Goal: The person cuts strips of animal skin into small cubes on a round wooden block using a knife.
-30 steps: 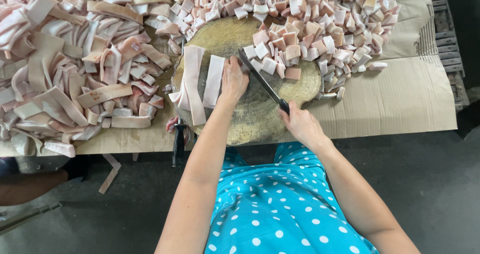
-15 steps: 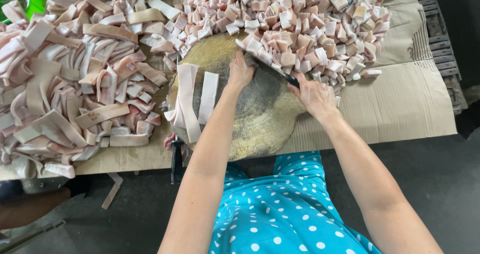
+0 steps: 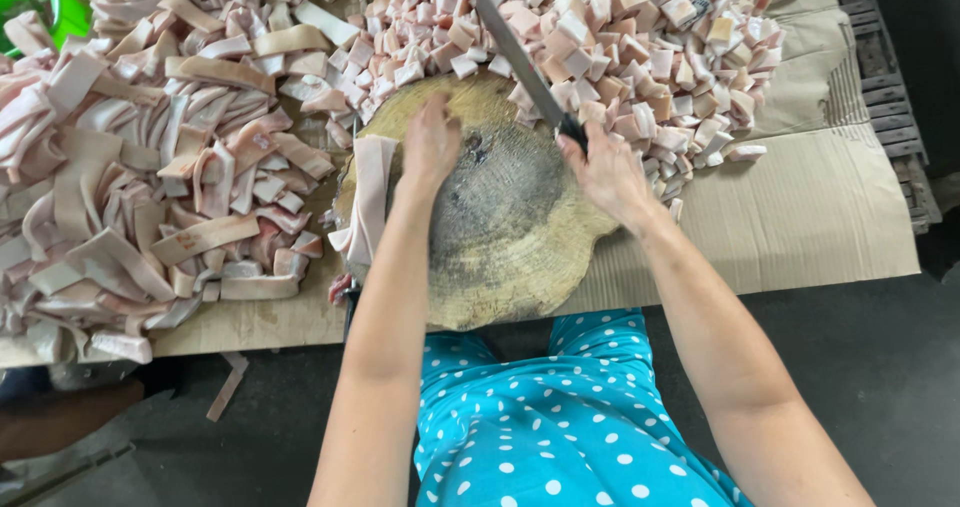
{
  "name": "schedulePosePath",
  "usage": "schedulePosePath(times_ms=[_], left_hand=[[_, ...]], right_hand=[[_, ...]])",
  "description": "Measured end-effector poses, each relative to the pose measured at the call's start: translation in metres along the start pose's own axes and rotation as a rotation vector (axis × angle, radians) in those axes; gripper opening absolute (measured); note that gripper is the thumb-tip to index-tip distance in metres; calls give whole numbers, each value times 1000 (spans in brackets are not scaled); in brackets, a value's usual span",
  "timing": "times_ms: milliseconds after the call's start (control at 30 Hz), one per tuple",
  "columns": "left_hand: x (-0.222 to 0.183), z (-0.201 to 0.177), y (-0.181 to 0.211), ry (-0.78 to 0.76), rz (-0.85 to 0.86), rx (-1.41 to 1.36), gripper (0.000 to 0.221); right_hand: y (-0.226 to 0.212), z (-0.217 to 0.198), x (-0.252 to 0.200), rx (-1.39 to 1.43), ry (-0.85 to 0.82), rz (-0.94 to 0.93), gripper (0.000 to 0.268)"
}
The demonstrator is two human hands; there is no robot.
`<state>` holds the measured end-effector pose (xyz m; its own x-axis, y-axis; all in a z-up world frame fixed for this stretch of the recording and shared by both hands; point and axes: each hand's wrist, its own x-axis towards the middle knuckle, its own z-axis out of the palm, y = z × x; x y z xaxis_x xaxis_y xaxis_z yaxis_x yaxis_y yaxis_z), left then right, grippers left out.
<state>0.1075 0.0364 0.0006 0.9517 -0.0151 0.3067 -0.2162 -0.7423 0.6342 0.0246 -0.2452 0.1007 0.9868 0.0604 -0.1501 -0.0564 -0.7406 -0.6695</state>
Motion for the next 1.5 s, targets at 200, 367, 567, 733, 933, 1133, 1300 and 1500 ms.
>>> schedulePosePath(times_ms=[200, 367, 567, 733, 933, 1133, 1300, 1500], left_hand=[[-94, -70, 6, -247, -356, 368, 46], [-117, -69, 12, -199, -350, 379, 50], [-107, -47, 2, -266, -191, 251, 36], [-71, -35, 39, -648, -449, -188, 34], [-67, -35, 54, -548, -300, 213, 47], [-73, -16, 54, -434, -132, 298, 64], [-70, -1, 58, -321, 0, 230, 50], [-68, 10, 58, -303, 34, 378, 25]], right_hand=[[3, 52, -56, 10, -77, -97, 43], [20, 59, -71, -70, -124, -55, 45], [55, 50, -83, -154, 42, 95, 46], [58, 61, -88, -177, 41, 40, 44], [45, 50, -100, -115, -9, 68, 43], [23, 55, -109, -26, 25, -14, 45], [15, 60, -127, -117, -1, 11, 42], [14, 59, -143, -192, -74, 38, 41]])
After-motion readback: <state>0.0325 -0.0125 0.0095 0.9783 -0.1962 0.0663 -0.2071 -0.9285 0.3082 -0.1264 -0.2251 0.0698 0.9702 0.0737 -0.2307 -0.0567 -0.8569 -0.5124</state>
